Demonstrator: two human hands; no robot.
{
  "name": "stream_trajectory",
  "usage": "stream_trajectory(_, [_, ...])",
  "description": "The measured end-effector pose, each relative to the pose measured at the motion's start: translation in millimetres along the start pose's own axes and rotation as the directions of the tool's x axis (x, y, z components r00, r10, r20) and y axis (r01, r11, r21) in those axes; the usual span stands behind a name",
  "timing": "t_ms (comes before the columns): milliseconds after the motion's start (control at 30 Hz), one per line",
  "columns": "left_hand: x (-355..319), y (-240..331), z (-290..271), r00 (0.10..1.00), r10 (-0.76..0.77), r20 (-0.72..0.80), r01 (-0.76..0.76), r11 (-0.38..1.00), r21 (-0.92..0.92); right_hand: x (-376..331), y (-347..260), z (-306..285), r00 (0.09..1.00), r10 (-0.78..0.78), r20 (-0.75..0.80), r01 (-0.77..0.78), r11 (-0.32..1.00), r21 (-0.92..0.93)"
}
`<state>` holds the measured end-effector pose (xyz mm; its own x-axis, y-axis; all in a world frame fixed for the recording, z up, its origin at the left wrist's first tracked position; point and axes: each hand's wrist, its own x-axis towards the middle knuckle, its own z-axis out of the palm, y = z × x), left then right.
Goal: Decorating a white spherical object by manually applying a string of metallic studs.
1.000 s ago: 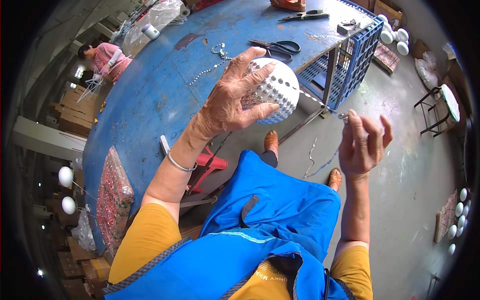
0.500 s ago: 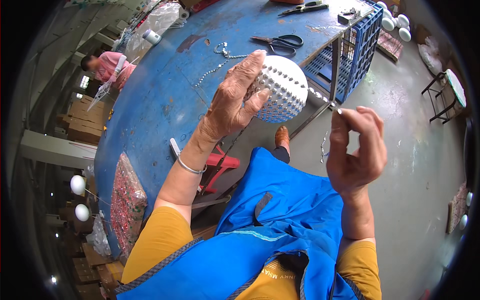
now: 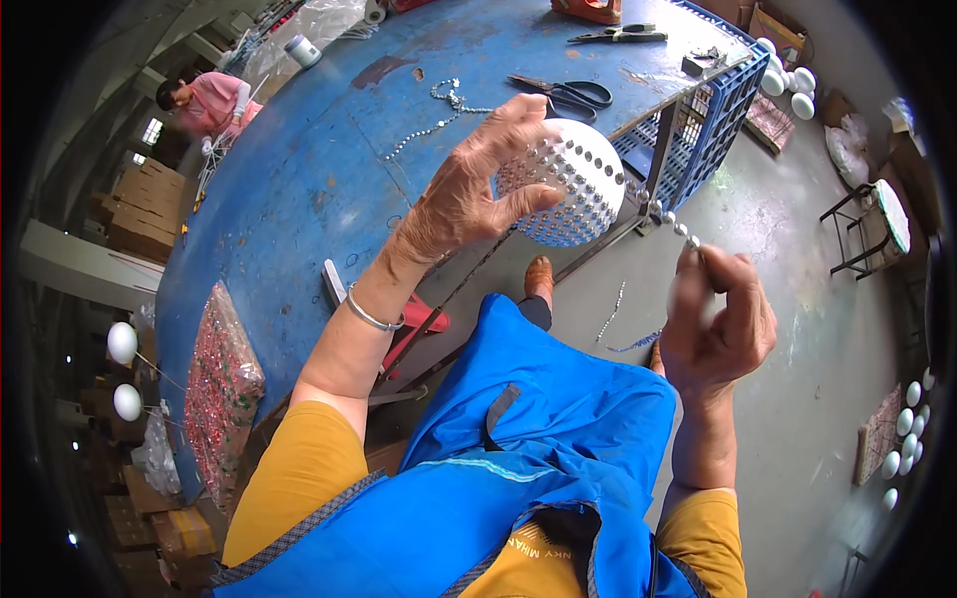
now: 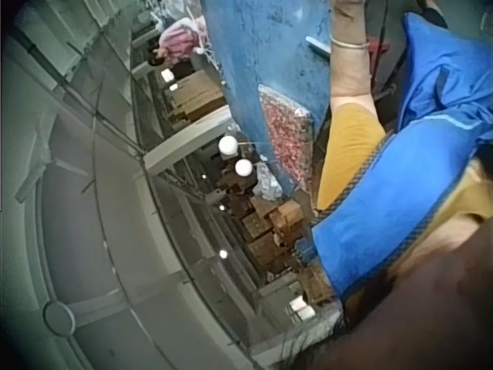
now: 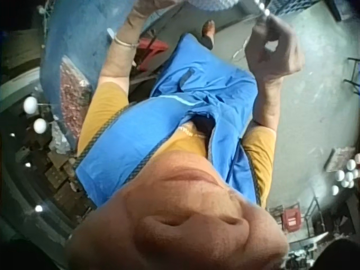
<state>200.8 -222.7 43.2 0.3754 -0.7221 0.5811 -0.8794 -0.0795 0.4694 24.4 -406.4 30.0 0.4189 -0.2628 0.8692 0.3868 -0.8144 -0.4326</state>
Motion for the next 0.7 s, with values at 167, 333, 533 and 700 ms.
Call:
stream_trajectory(167, [12.1,5.4,-4.4,0.993,-0.010,0.121,0.007,1.000,0.028,-21.8,-1.6,2.9,0.961,0.273,0.043,-0.276,0.942,0.189])
stream_trajectory(333, [7.9,0.4,-11.7,0.996,0.010,0.088,-0.009,1.000,-0.010,-25.5,19.1,14.5,0.976,0.220,-0.005,-0.213,0.949,0.231])
stream_trajectory(533, [1.3,-2.4,-6.5,0.997,-0.022,0.075,0.018,0.998,0.063,-36.1,46.9,18.9,0.997,-0.077,-0.018,0.076,0.994,-0.081])
stream_trajectory(700, [0.3,3.7,-7.2,0.996,-0.071,0.051,0.074,0.994,-0.079,-49.8,50.0,39.1,0.999,-0.009,-0.041,0.005,0.996,-0.089])
